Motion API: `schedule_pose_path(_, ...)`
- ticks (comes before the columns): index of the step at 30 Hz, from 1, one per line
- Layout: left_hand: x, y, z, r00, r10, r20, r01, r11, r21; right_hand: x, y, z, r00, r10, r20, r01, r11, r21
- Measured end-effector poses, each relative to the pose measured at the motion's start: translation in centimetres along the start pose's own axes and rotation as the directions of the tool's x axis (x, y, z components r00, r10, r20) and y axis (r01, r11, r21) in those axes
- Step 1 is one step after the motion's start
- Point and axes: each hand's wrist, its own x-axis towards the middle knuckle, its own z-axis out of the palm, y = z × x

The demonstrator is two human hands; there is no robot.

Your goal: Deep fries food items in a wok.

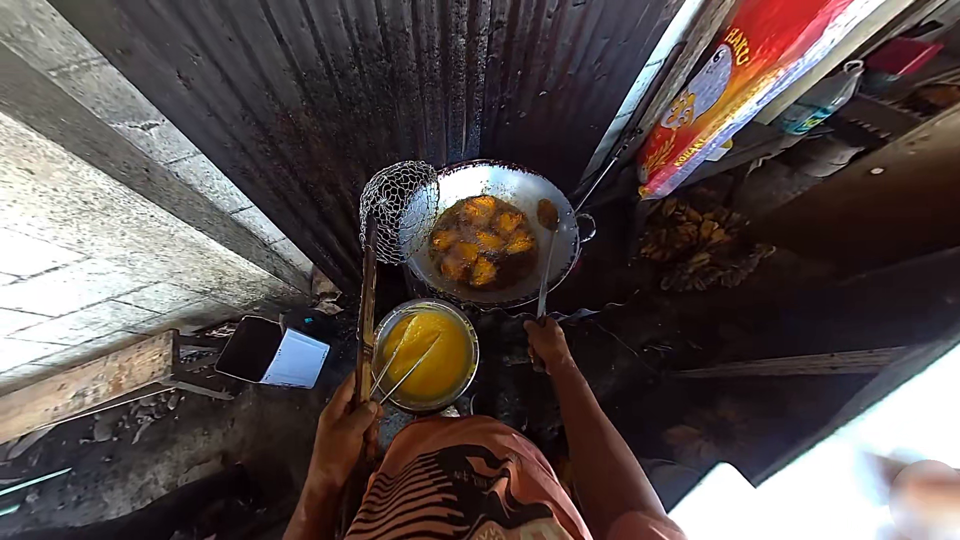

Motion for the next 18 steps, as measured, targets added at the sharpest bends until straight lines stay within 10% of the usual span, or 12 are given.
schedule_pose_path(9,-0.5,0.2,0.0,0.999,-0.03,-0.042,0.03,1.0,0.001,3.2,-1.2,2.7,0.875,0.079,0.478,-0.332,0.817,0.471)
schedule_pose_path(18,2.3,0.0,0.5,1.0,0.001,0.008,-0.002,1.0,0.027,-6.0,2.0,-0.8,0.931,0.103,0.35,-0.064,0.99,-0.123)
